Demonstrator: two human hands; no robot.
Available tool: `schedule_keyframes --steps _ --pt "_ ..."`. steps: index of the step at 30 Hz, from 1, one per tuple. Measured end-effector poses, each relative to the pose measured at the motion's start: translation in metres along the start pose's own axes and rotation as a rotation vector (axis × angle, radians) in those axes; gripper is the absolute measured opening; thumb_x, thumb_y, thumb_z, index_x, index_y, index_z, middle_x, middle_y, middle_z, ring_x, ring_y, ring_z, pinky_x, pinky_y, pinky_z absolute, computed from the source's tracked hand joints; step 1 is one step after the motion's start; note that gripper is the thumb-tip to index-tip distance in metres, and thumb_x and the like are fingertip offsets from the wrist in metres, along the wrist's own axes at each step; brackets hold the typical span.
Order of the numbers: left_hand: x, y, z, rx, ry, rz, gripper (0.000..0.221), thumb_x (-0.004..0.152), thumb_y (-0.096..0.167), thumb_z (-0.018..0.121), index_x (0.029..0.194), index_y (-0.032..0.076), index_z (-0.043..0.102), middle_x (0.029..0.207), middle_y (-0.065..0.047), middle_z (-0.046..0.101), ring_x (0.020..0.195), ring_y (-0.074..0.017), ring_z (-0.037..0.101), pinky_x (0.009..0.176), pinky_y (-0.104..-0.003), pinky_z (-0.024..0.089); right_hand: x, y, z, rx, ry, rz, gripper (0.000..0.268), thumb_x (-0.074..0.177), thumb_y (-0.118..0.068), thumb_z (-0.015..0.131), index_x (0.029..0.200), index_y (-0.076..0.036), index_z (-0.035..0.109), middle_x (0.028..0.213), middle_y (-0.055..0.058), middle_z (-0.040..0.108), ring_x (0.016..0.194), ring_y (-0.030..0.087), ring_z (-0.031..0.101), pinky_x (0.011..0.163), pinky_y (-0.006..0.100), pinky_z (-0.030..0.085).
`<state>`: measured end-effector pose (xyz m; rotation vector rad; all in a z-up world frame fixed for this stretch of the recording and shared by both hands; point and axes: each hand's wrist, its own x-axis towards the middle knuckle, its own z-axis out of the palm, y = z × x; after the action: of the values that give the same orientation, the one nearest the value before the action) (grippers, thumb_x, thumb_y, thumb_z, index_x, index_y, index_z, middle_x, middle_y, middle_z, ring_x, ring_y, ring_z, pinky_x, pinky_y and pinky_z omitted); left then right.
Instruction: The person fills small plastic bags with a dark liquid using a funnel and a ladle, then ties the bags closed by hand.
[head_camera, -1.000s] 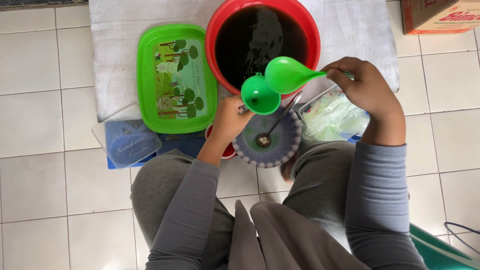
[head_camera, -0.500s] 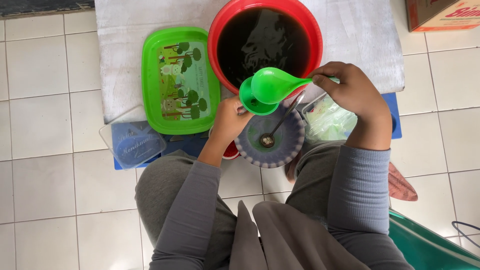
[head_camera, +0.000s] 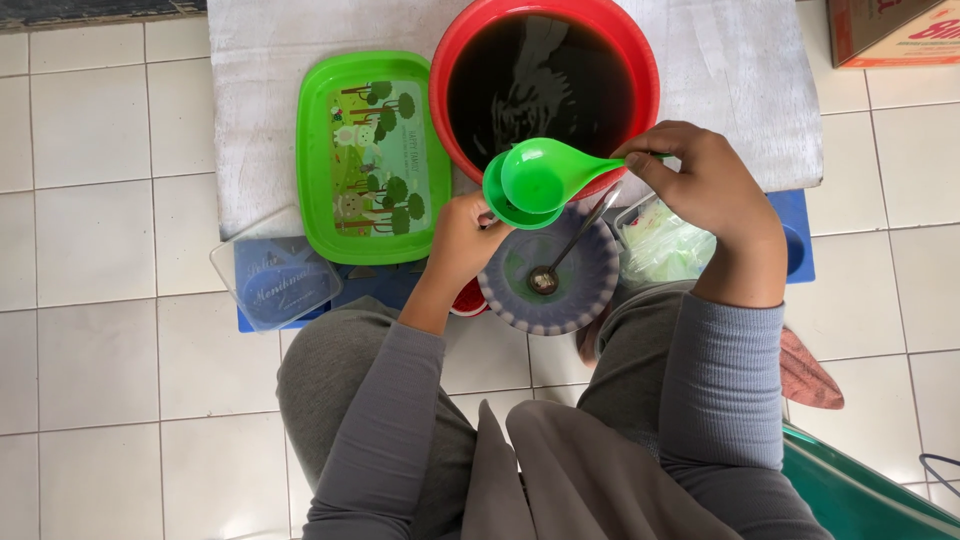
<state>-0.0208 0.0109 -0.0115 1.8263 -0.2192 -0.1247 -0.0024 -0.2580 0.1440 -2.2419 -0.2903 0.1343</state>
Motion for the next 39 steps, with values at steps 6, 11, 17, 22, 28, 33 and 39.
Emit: schedule_keyframes --steps 6,11,17,22,28,33,39 --pt "-0.001 -0.016 0.004 0.009 -0.006 -0.014 0.012 0.099 0.023 0.074 0.106 0.013 0.077 0.094 -0.010 0.077 0.106 -0.0192 0.067 0.083 -0.045 0.053 0.001 0.000 0.004 -0.001 0.060 -0.133 0.017 0.101 0.002 0.065 0.114 0.001 0.076 0.099 0.024 0.069 0.093 0.037 0.065 0.088 0.050 0.050" --pt "0.001 -0.018 0.006 0.011 -0.006 -0.004 0.013 0.099 0.023 0.074 0.105 0.012 0.077 0.094 -0.011 0.077 0.106 -0.0233 0.068 0.083 -0.046 0.053 0.000 0.001 0.005 -0.003 0.077 -0.180 0.017 0.100 0.004 0.066 0.114 0.002 0.076 0.098 0.024 0.069 0.091 0.038 0.066 0.087 0.049 0.051" --pt "0.003 -0.024 0.009 -0.004 -0.018 -0.023 0.014 0.099 0.022 0.074 0.108 0.012 0.076 0.100 -0.011 0.077 0.112 -0.0266 0.068 0.085 -0.044 0.052 0.001 0.001 0.007 0.014 0.100 -0.264 0.019 0.097 0.010 0.067 0.113 0.004 0.076 0.099 0.026 0.069 0.091 0.043 0.067 0.086 0.051 0.051" --pt "0.001 0.036 -0.003 0.083 0.017 -0.033 0.044 0.092 0.016 0.080 0.066 0.016 0.045 0.058 0.005 0.030 0.061 -0.0079 0.026 0.057 -0.027 0.027 0.004 0.013 0.008 -0.012 0.019 -0.266 0.024 0.102 0.006 0.063 0.121 -0.004 0.074 0.110 0.012 0.066 0.103 0.025 0.062 0.090 0.035 0.050" --pt "0.004 0.034 -0.004 0.092 0.005 -0.050 0.049 0.097 0.015 0.073 0.069 0.017 0.033 0.059 0.005 0.027 0.059 -0.0081 0.026 0.057 -0.028 0.025 0.011 0.019 0.011 0.019 0.001 -0.376 0.026 0.101 0.006 0.060 0.120 -0.006 0.073 0.108 0.011 0.067 0.102 0.025 0.062 0.094 0.038 0.050" --pt "0.004 0.037 -0.007 0.084 0.019 -0.047 0.023 0.096 0.018 0.074 0.077 0.013 0.061 0.067 0.001 0.063 0.064 -0.0085 0.049 0.058 -0.030 0.042 0.022 0.038 0.019 0.107 0.148 -0.219 0.020 0.107 0.002 0.059 0.119 -0.006 0.073 0.115 0.011 0.069 0.109 0.023 0.064 0.099 0.035 0.050" --pt "0.005 0.034 -0.010 0.110 0.042 -0.078 0.029 0.094 0.019 0.074 0.073 0.014 0.055 0.065 0.001 0.061 0.065 -0.0109 0.053 0.059 -0.032 0.042 0.054 0.097 0.048 0.127 0.267 0.061 0.022 0.104 -0.015 0.058 0.116 -0.009 0.076 0.108 0.006 0.074 0.102 0.019 0.065 0.090 0.032 0.049"
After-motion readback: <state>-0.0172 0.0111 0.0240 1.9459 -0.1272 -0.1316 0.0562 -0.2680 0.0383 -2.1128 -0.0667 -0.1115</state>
